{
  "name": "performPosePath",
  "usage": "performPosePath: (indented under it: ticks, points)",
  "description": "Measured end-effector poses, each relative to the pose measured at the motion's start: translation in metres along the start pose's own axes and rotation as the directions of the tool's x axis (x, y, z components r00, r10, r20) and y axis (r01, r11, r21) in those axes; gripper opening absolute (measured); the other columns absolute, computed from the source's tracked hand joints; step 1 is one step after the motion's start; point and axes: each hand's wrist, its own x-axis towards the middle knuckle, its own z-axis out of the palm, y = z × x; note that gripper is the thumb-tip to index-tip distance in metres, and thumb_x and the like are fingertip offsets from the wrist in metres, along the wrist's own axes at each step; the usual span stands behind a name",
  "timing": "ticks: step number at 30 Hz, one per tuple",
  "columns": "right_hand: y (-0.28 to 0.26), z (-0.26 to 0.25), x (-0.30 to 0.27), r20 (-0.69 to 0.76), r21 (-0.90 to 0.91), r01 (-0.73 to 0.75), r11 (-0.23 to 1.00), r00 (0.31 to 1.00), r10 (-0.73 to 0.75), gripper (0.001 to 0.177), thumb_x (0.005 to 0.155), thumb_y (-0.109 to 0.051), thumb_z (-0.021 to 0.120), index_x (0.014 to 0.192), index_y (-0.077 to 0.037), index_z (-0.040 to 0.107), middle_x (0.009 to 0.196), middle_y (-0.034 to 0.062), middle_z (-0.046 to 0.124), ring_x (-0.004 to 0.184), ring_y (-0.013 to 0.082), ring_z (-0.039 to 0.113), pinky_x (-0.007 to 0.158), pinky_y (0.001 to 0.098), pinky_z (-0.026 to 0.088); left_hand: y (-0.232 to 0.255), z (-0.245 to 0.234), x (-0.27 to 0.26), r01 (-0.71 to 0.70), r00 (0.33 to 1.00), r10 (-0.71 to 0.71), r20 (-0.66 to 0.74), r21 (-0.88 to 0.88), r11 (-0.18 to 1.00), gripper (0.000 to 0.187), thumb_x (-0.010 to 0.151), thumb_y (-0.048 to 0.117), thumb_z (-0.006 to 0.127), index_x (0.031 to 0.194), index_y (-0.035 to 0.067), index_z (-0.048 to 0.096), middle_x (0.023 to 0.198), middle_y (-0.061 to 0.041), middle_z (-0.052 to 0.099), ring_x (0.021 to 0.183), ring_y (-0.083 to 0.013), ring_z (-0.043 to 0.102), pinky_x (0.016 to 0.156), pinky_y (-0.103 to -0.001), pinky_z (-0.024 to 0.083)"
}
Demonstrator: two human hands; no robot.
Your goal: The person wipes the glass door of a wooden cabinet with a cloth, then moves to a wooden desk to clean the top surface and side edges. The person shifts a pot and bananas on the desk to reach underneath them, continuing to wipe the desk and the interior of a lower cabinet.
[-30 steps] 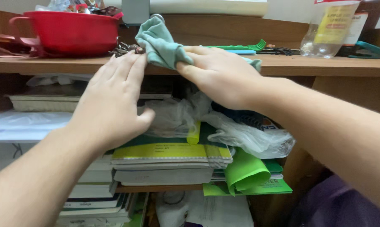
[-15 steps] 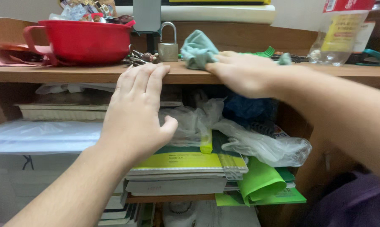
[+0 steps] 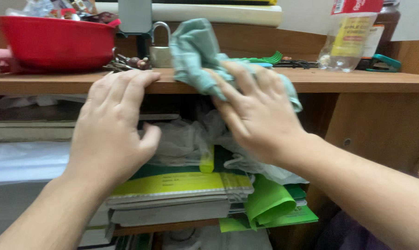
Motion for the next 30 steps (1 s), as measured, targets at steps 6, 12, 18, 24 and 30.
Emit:
performPosePath:
  ticks: [6, 12, 18, 24, 30]
  points:
    - [0.080, -0.016, -0.078, -0.036, -0.058, -0.047, 0.997, 0.998, 0.045, 0.050, 0.100, -0.023, 0.060, 0.149, -0.012, 0.056, 0.154, 0.0202, 0.047, 0.142, 0.0445, 0.041, 0.117, 0.0541, 0.034, 0.017, 0.014, 0.005, 0.117, 0.993, -0.116, -0.023, 0.089, 0.989, 0.063, 0.076, 0.020, 0.070, 0.135, 0.007, 0.054, 0.133, -0.018, 0.056, 0.136, -0.0398, 0.043, 0.116, -0.052, 0.033]
    - [0.132, -0.036, -0.170, 0.017, 0.006, -0.102, 0.995, 0.995, 0.102, 0.027, 0.087, -0.001, 0.064, 0.114, -0.005, 0.067, 0.143, 0.0206, 0.057, 0.144, 0.0439, 0.050, 0.119, 0.0496, 0.043, 0.066, 0.036, 0.009, 0.079, 0.990, -0.078, -0.120, 0.004, 0.997, 0.062, 0.077, 0.018, 0.067, 0.135, 0.005, 0.052, 0.135, -0.019, 0.055, 0.140, -0.0382, 0.042, 0.120, -0.050, 0.031]
    - [0.123, -0.048, -0.233, 0.188, 0.168, -0.269, 0.948, 0.953, 0.237, 0.047, 0.072, -0.016, 0.074, 0.115, 0.002, 0.063, 0.132, 0.0191, 0.058, 0.134, 0.0420, 0.050, 0.110, 0.0507, 0.042, 0.140, 0.073, 0.026, -0.159, 0.982, 0.147, -0.119, -0.099, 0.982, 0.063, 0.075, 0.013, 0.065, 0.135, 0.005, 0.051, 0.138, -0.016, 0.056, 0.144, -0.0345, 0.044, 0.124, -0.047, 0.030]
    - [0.124, -0.040, -0.205, 0.026, 0.111, -0.309, 0.945, 0.951, 0.308, 0.072, 0.073, -0.028, 0.081, 0.133, -0.002, 0.053, 0.132, 0.0190, 0.053, 0.120, 0.0462, 0.047, 0.102, 0.0530, 0.044, 0.223, 0.114, 0.021, -0.140, 0.964, 0.231, 0.133, -0.484, 0.864, 0.060, 0.070, 0.016, 0.068, 0.128, 0.004, 0.055, 0.134, -0.013, 0.058, 0.120, -0.0323, 0.056, 0.100, -0.045, 0.045]
    - [0.120, -0.033, -0.196, 0.028, 0.071, -0.410, 0.909, 0.912, 0.409, 0.061, 0.072, -0.014, 0.076, 0.132, -0.014, 0.063, 0.136, 0.0154, 0.055, 0.125, 0.0430, 0.050, 0.106, 0.0493, 0.048, 0.245, 0.142, 0.020, -0.045, 0.981, 0.146, 0.130, -0.576, 0.816, 0.048, 0.077, 0.016, 0.067, 0.122, 0.001, 0.056, 0.124, -0.017, 0.062, 0.111, -0.0355, 0.060, 0.093, -0.046, 0.052]
